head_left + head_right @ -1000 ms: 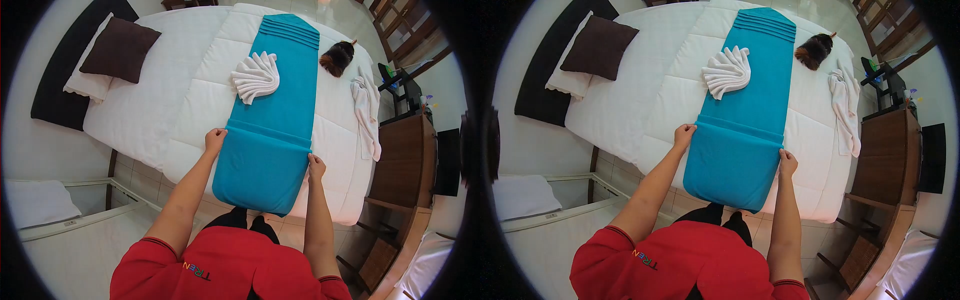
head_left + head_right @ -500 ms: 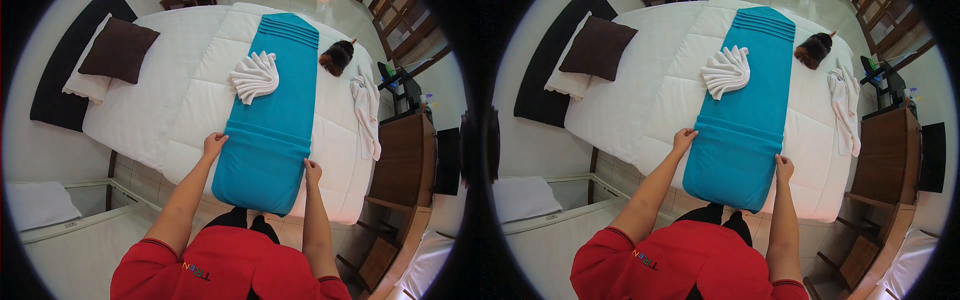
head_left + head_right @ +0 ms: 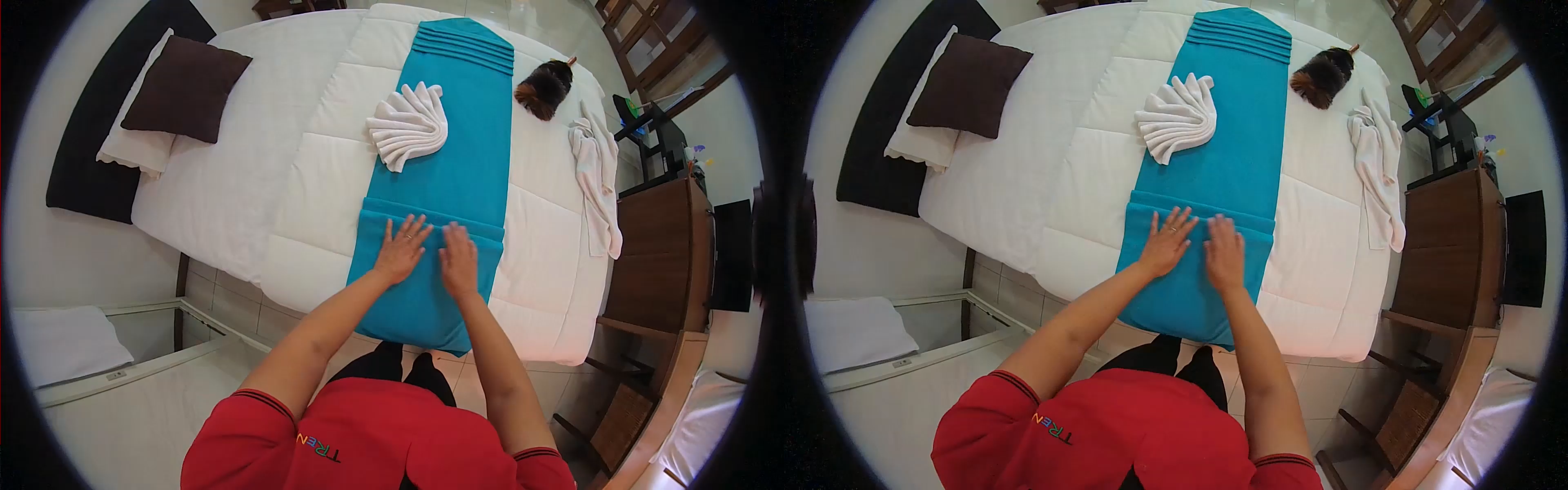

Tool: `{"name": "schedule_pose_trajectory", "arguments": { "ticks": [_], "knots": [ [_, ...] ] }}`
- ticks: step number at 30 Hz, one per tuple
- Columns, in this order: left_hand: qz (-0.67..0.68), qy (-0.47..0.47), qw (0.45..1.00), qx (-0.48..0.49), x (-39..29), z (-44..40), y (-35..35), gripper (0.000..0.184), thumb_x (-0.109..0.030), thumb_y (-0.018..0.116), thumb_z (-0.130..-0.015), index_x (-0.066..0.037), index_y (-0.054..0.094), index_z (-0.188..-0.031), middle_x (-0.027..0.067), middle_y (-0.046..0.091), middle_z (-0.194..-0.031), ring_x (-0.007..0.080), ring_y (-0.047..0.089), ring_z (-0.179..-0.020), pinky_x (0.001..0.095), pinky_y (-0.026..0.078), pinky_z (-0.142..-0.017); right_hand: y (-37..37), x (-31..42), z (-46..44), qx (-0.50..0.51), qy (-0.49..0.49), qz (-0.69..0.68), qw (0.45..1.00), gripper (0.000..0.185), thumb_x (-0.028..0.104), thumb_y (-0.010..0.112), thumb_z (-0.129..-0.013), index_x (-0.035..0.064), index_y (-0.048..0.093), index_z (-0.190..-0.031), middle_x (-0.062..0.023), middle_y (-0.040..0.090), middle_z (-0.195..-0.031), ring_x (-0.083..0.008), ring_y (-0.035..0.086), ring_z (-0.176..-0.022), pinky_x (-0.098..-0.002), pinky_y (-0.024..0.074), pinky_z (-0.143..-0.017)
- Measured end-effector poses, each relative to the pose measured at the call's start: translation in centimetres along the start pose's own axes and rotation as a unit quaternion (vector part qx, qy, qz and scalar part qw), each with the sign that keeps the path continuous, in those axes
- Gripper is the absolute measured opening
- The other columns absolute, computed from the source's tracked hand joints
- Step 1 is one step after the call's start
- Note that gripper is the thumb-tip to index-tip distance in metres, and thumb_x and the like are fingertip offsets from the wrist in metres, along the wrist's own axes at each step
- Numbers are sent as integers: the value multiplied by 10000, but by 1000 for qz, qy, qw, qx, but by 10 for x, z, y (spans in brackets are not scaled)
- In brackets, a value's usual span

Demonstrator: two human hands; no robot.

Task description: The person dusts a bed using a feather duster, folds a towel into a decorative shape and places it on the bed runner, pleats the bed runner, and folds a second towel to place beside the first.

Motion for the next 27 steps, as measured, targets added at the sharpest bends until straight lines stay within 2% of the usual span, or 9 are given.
{"name": "schedule_pose_trajectory", "arguments": {
  "ticks": [3, 5, 12, 15, 18, 19, 22, 24, 27],
  "knots": [
    [-29, 21, 997, 65, 3, -11, 14, 507, -317, 384, -942, -197, 269, -1421, 31, 174, -1506, 234, 131, -1392, 554, 32, -1092, 24, 6, 0, 96, -101, 77, 987, 544, 303, 499, -890, 86, 359, -1369, -120, 317, -1440, -277, 286, -1336, -496, 178, -1080],
    [-43, -10, 995, 85, 16, -18, 14, 512, -346, 353, -952, -205, 246, -1433, 24, 152, -1514, 219, 121, -1395, 552, 27, -1093, 27, -11, -5, 129, -1, 136, 982, 604, 420, 431, -912, 119, 286, -1416, -72, 231, -1488, -225, 187, -1381, -511, 72, -1099],
    [-129, -124, 984, 30, 88, 11, 2, 522, -352, 329, -961, -197, 206, -1443, 14, 172, -1508, 210, 141, -1390, 540, 40, -1100, -6, -84, 21, 95, 125, 238, 958, 650, 485, 372, -914, 96, 258, -1422, -69, 200, -1499, -219, 132, -1394, -505, 16, -1103],
    [-83, -165, 983, 0, 99, 34, -6, 535, -357, 337, -958, -167, 210, -1441, 69, 221, -1489, 240, 177, -1379, 539, 59, -1093, -18, -107, 43, 59, 200, 218, 954, 638, 458, 404, -912, 70, 289, -1404, -102, 247, -1477, -265, 185, -1375, -514, 80, -1094],
    [37, -190, 978, -79, 100, 68, -11, 502, -328, 414, -938, -123, 327, -1388, 118, 367, -1404, 276, 305, -1313, 506, 162, -1074, -46, -96, 72, 19, 191, 154, 969, 516, 331, 539, -879, 14, 461, -1279, -165, 438, -1332, -346, 362, -1246, -470, 290, -1000],
    [78, -191, 974, -89, 98, 81, -12, 453, -294, 472, -914, -91, 413, -1316, 130, 449, -1314, 288, 385, -1235, 475, 241, -1034, -51, -91, 83, 18, 191, 155, 969, 516, 331, 539, -879, 14, 461, -1279, -165, 438, -1332, -346, 362, -1246, -470, 290, -1000],
    [164, -230, 954, -99, 90, 119, -8, 361, -229, 558, -883, -28, 540, -1182, 141, 573, -1144, 269, 522, -1048, 389, 383, -914, -57, -81, 115, 56, 244, 70, 966, 411, 280, 563, -875, -13, 556, -1164, -176, 553, -1185, -307, 500, -1125, -384, 403, -914],
    [210, -267, 935, -99, 86, 135, 0, 319, -198, 587, -874, 5, 580, -1120, 141, 615, -1065, 238, 579, -939, 335, 445, -835, -50, -79, 132, 0, 342, -129, 931, 340, 247, 601, -858, -37, 621, -1045, -170, 643, -976, -239, 610, -886, -326, 470, -767],
    [346, -363, 858, -109, 87, 146, 8, 278, -200, 623, -849, 14, 628, -1026, 119, 651, -926, 195, 614, -813, 306, 481, -722, -42, -83, 142, -21, 387, -158, 908, 318, 249, 614, -855, -47, 649, -966, -117, 654, -791, -149, 580, -671, -288, 464, -629]
  ]
}}
Point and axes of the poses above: each hand's wrist, its own z-axis away from the middle knuckle, its own y-axis out of the palm, x = y × z, the point moved 2 cm from there along -z, towards the middle knuckle
